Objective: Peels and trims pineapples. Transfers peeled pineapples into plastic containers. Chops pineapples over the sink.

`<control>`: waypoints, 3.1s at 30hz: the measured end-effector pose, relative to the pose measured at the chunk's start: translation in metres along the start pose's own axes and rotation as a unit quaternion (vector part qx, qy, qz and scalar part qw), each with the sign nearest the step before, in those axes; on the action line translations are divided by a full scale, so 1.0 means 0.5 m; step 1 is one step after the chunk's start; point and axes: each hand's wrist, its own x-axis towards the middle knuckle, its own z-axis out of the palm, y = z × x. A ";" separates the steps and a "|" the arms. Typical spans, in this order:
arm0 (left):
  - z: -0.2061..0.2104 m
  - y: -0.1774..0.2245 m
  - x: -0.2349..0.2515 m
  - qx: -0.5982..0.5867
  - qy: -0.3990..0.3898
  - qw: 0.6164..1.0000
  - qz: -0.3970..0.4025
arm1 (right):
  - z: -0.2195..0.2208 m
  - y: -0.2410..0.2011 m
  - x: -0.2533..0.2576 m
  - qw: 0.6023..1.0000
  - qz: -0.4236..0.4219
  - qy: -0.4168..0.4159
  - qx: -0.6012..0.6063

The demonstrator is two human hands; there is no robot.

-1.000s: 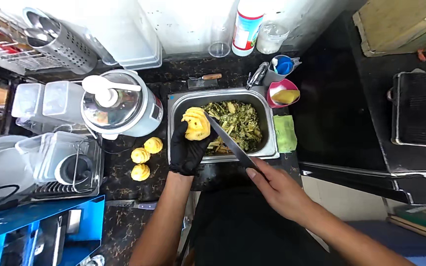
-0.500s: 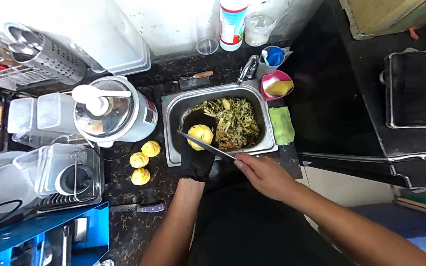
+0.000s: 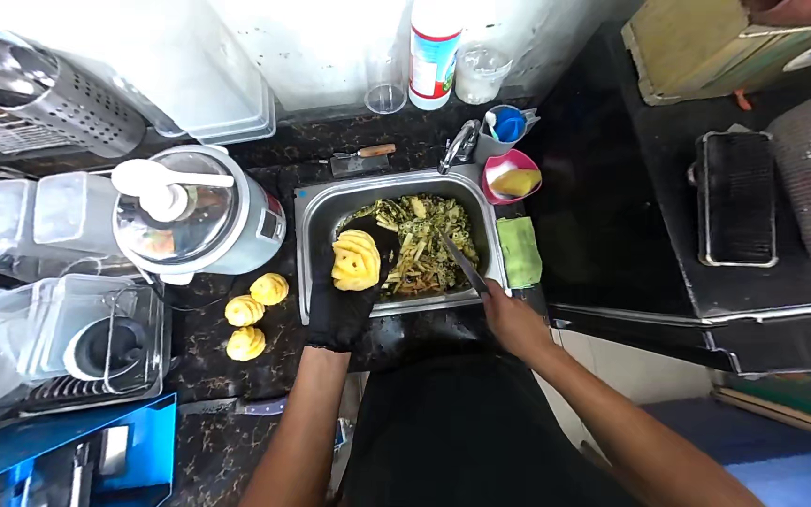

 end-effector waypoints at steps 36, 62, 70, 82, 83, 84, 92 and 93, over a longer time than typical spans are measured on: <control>0.007 0.019 -0.029 0.085 -0.243 0.966 0.038 | -0.101 -0.202 -0.188 0.947 -0.280 0.100 0.122; 0.013 0.022 -0.006 0.069 -0.133 0.982 0.118 | -0.065 -0.160 -0.168 0.934 -0.290 0.210 -0.010; 0.011 0.018 0.000 0.074 -0.133 0.979 0.134 | -0.059 -0.153 -0.165 0.938 -0.281 0.202 -0.038; -0.033 0.027 0.008 0.029 -0.136 0.987 0.082 | -0.055 -0.128 -0.144 0.948 -0.226 0.223 0.025; -0.039 0.036 0.009 0.017 -0.134 0.988 0.074 | -0.054 -0.111 -0.137 0.956 -0.212 0.201 0.018; -0.043 0.043 0.007 0.013 -0.134 0.989 0.059 | -0.054 -0.097 -0.131 0.968 -0.193 0.163 0.011; -0.031 0.044 -0.003 0.089 -0.197 0.972 0.091 | -0.078 -0.137 -0.201 0.958 -0.255 0.082 0.104; -0.027 0.044 -0.006 0.105 -0.198 0.970 0.100 | -0.080 -0.142 -0.206 0.956 -0.264 0.079 0.100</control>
